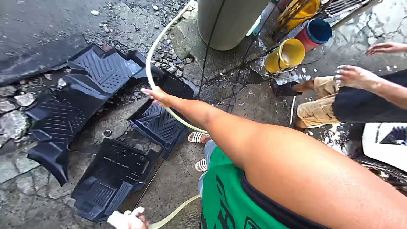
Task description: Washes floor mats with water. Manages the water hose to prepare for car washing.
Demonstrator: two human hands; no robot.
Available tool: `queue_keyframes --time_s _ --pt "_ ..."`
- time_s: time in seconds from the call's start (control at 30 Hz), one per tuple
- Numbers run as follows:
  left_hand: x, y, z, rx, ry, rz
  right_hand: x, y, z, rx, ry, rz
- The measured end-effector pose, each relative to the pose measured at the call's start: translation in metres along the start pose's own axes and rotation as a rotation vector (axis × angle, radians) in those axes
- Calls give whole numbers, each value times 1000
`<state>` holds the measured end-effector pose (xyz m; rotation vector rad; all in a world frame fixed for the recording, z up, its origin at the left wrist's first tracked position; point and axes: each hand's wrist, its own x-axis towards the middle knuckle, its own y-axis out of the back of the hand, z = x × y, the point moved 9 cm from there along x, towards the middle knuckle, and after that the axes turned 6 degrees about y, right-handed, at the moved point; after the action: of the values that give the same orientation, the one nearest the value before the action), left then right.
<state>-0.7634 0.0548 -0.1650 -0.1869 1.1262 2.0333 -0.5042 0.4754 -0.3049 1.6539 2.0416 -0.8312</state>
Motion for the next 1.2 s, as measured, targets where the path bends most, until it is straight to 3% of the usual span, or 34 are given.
queue_keyframes --time_s 0.13,0.3,0.5,0.63,0.7,0.77,0.9,0.97,1.03,1.1,1.2 --pt "23 -44 5 -43 -120 -162 2 18 22 38 19 68" --pt "71 -129 36 -137 -174 -394 -9 -10 33 116 97 -5" --pt "102 -237 104 -455 -110 -557 -48 -70 8 260 82 -15" --pt "87 -283 167 -790 -43 -807 -52 -65 -44 325 298 -50" --pt "93 -273 192 -831 -69 -792 -61 -40 -55 239 387 -114" --pt "122 -244 222 -914 -51 -696 -85 -17 -29 24 419 -219" --pt "177 -175 293 -964 14 -570 -175 31 145 -561 213 -482" --pt "196 -141 322 -957 7 -546 -214 71 228 -790 64 -491" --pt "215 -114 335 -945 -14 -544 -238 90 265 -919 70 -505" --pt "228 -89 333 -873 -68 -528 -238 77 249 -956 146 -468" --pt "223 -58 286 -798 -94 -437 -221 15 168 -875 266 -414"
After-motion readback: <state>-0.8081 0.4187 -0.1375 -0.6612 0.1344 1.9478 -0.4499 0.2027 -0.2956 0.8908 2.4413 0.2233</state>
